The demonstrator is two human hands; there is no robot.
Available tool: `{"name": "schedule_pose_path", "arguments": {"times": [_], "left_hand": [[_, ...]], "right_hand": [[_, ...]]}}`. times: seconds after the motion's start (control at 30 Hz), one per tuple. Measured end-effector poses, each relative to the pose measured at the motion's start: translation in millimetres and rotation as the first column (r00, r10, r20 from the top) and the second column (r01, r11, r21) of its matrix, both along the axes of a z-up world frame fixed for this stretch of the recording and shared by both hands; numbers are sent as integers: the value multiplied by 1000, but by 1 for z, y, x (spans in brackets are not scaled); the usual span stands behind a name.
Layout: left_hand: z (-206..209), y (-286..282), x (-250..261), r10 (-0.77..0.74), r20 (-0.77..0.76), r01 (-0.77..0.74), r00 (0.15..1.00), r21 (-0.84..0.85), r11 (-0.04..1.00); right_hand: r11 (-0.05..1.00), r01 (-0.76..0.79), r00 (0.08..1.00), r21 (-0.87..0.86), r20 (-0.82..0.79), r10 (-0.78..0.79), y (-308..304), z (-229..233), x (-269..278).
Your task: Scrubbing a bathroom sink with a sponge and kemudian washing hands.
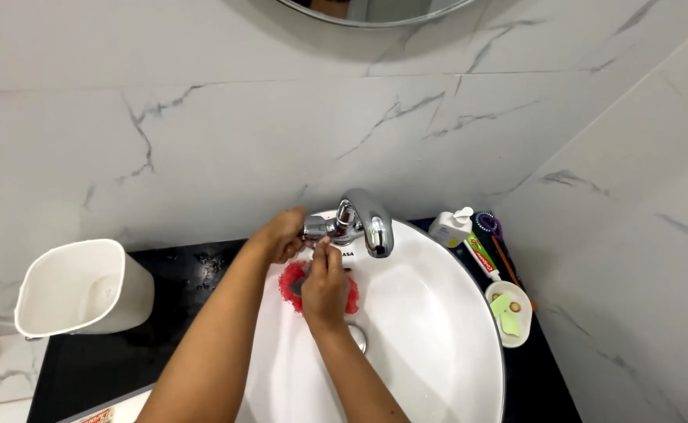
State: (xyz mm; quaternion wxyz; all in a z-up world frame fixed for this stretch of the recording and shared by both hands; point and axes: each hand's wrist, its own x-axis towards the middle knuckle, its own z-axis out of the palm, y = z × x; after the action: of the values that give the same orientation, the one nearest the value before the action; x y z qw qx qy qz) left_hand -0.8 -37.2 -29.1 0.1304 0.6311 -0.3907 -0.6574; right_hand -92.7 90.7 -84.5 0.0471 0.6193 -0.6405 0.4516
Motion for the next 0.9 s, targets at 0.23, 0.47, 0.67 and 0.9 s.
{"name": "schedule_pose_path", "arguments": {"times": [0.23,0.47,0.67,0.9], "left_hand": [[-18,-6,7,29,-100,2,995,298,955],[-7,-1,0,44,-65,-28,997,219,975],[-29,10,-1,120,-55,-127,991,-177,976],[-87,46,17,25,142,36,990,-410,912]], "right_hand": [[997,-40,982,-59,180,50,-1,5,2],[995,-99,952,12,291,91,13,-4,6],[987,-127,876,96,478,67,42,16,-24],[994,-66,862,89,507,12,44,69,-52]]}}
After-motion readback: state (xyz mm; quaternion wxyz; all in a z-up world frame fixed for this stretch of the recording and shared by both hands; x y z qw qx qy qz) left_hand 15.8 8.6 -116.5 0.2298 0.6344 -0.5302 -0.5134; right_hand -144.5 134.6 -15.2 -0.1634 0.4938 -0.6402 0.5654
